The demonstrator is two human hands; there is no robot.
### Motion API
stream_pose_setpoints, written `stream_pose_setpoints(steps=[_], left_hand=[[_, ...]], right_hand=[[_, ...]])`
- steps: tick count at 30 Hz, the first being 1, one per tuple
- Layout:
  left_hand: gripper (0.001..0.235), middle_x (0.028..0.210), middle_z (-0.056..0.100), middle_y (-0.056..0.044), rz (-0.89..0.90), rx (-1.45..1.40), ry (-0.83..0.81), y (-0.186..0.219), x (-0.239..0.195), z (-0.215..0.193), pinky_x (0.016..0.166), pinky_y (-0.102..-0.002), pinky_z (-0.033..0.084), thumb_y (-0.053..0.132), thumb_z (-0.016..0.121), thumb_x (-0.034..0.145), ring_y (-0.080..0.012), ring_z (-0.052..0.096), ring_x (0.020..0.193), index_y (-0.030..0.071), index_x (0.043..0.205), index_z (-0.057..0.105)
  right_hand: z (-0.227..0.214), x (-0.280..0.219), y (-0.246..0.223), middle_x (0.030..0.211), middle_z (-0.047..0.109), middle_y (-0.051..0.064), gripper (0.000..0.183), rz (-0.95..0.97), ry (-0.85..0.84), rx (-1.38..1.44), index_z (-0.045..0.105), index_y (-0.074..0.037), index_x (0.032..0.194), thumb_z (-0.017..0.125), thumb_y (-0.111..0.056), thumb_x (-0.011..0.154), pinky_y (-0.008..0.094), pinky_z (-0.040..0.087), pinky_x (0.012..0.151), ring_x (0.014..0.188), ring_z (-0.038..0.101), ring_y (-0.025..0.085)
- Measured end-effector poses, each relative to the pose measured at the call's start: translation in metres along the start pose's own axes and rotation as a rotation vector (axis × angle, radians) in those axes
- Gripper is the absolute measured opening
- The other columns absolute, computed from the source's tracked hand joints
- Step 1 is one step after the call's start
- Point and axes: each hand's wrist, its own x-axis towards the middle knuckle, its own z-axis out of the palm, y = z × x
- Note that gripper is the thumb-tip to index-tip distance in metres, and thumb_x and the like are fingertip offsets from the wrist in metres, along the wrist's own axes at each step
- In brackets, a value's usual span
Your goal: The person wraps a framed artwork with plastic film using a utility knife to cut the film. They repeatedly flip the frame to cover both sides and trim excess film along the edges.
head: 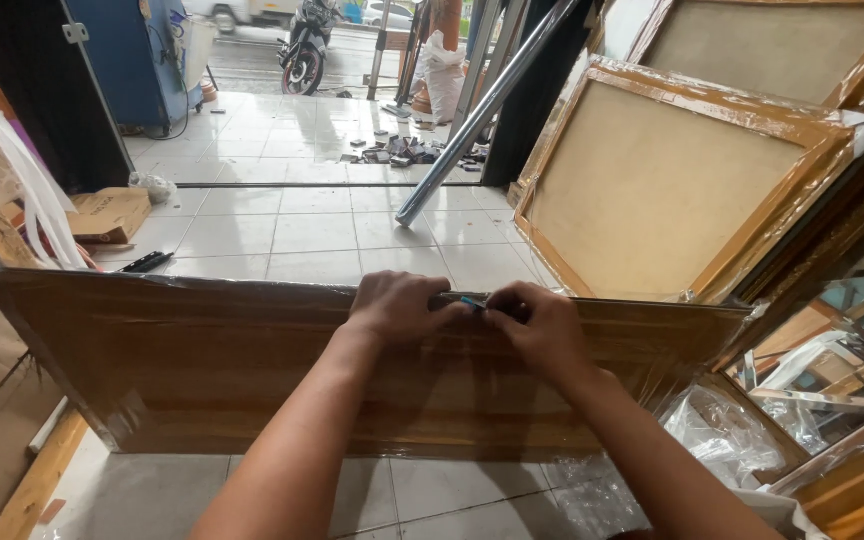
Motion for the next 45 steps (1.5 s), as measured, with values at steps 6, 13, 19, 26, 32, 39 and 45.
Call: stream_pose_setpoints(steps=[6,13,19,26,32,39,45], left_hand=[[0.055,0.103,0.084,0.001,0.034,0.085,-0.015,-0.009,0.003,0.015,0.098,-0.052,0.061,0.077,0.070,0.087,-0.0330,0.080,0.111,0.033,0.120,0.076],[0.048,0.103,0.079,0.002,0.031,0.157,0.110,-0.029,0.032,0.056,0.094,-0.052,0.061,0.069,0.078,0.087,-0.0310,0.079,0.108,0.033,0.117,0.069],[0.069,0.110,0.078,0.001,0.025,0.286,0.222,-0.034,0.042,0.077,0.092,-0.055,0.055,0.084,0.078,0.078,-0.0331,0.076,0.112,0.034,0.125,0.071],[0.065,0.106,0.080,-0.001,-0.007,0.287,0.165,-0.028,0.058,0.069,0.091,-0.052,0.053,0.087,0.083,0.084,-0.0315,0.076,0.103,0.028,0.110,0.075],[0.067,0.092,0.078,0.003,-0.020,0.329,0.155,-0.027,0.064,0.068,0.087,-0.045,0.051,0.092,0.083,0.089,-0.0241,0.073,0.085,0.026,0.090,0.071],[0.065,0.116,0.079,0.003,-0.059,0.257,0.062,-0.006,0.040,0.042,0.100,-0.052,0.054,0.081,0.077,0.085,-0.0273,0.075,0.117,0.032,0.127,0.076],[0.060,0.110,0.078,0.003,-0.035,0.286,0.074,0.001,0.031,0.043,0.095,-0.048,0.057,0.079,0.078,0.087,-0.0254,0.076,0.112,0.031,0.121,0.075]], right_hand=[[-0.052,-0.043,-0.026,0.138,0.081,0.024,0.053,0.386,-0.092,0.561,0.075,-0.006,0.145,0.082,-0.013,0.093,0.055,0.054,0.114,0.134,0.072,0.037],[0.011,-0.080,0.116,0.139,0.076,0.029,0.062,0.383,-0.568,0.464,0.068,-0.006,0.152,0.076,-0.005,0.090,0.051,0.061,0.103,0.130,0.071,0.040],[0.077,-0.125,0.214,0.126,0.084,0.023,0.037,0.236,-0.525,-0.129,0.081,-0.009,0.136,0.068,-0.024,0.105,0.060,0.061,0.105,0.123,0.077,0.048],[0.158,-0.177,0.302,0.124,0.083,0.018,0.031,0.317,-0.799,-0.252,0.085,-0.011,0.125,0.067,-0.028,0.107,0.049,0.061,0.102,0.119,0.075,0.040],[0.152,-0.169,0.274,0.122,0.082,0.004,0.033,0.357,-0.837,-0.461,0.083,-0.026,0.120,0.062,-0.045,0.102,0.049,0.056,0.098,0.117,0.073,0.031],[0.036,-0.084,0.168,0.092,0.081,-0.005,0.009,-0.444,0.259,-0.473,0.085,-0.028,0.101,0.088,-0.033,0.093,0.043,0.049,0.087,0.088,0.071,0.020],[-0.119,0.014,0.117,0.124,0.075,-0.024,0.034,-0.595,0.401,-0.545,0.080,-0.043,0.120,0.087,-0.044,0.086,0.043,0.038,0.113,0.125,0.060,0.016]])
